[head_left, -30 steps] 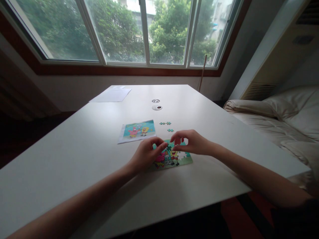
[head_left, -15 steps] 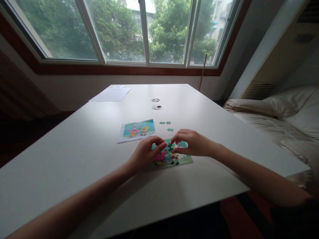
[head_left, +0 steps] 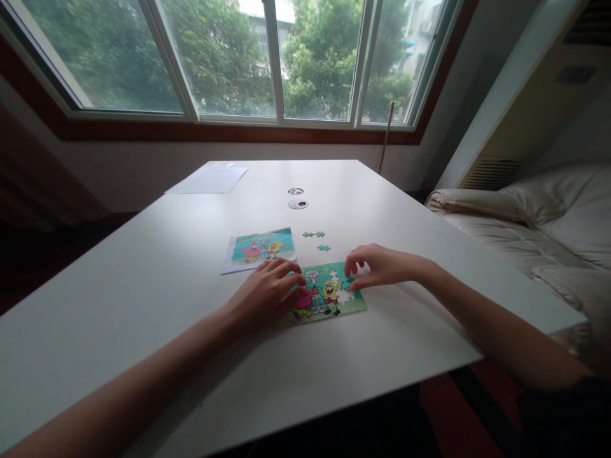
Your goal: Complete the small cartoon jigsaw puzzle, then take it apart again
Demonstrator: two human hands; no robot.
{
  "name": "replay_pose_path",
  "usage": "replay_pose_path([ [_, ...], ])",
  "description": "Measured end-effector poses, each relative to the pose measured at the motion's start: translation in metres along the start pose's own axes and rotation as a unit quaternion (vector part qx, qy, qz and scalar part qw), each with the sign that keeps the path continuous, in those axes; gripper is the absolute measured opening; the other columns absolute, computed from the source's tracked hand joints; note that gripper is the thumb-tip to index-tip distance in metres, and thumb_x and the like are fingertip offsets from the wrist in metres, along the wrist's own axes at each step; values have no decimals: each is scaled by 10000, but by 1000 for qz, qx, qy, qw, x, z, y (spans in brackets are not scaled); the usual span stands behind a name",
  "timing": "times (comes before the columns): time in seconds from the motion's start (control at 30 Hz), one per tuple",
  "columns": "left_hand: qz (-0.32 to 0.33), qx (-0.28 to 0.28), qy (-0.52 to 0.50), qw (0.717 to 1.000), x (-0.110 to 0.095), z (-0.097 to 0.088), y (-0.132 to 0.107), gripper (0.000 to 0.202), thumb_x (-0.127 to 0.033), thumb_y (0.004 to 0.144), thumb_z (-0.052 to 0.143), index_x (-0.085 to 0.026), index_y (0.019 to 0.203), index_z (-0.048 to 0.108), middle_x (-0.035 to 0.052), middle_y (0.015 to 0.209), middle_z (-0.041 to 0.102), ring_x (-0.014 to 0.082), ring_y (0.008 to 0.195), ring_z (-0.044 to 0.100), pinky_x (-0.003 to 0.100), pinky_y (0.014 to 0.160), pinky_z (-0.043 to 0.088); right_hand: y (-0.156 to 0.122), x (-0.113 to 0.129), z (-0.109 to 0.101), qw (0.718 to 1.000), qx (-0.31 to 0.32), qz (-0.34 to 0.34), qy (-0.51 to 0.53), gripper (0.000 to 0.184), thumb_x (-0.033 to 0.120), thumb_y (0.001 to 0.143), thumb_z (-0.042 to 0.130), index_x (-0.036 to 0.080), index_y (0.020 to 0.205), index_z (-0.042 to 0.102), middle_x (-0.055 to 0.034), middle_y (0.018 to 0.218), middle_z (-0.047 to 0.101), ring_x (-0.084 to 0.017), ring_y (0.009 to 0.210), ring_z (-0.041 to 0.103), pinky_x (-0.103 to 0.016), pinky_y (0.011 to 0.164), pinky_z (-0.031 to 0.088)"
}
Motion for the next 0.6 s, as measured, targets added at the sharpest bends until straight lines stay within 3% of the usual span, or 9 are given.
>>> replay_pose_path([
  [0.33, 28, 25, -64, 997, -9, 3, -1, 256, -295, 874, 387, -225, 1081, 521, 73, 1061, 547, 197, 962, 485, 355, 829, 402, 2, 4, -1, 999, -29, -16, 9, 185, 315, 733, 587, 171, 840, 631, -31, 771, 588, -110, 669, 504, -222, 601, 388],
  [0.6, 30, 47, -63, 996, -13, 8, -3, 287, -299, 866, 386, -236, 1118, 510, 69, 1145, 519, 209, 1005, 481, 377, 868, 386, 4, 2, 2, 999, -37, -17, -3, 174, 306, 728, 594, 168, 826, 634, -20, 736, 585, -104, 645, 504, -214, 592, 386],
])
Point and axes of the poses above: each hand's wrist, its own y-axis towards the middle knuckle, its own z-axis out of the palm, x = y × z, the point moved 7 cm from there along y, towards the middle knuckle
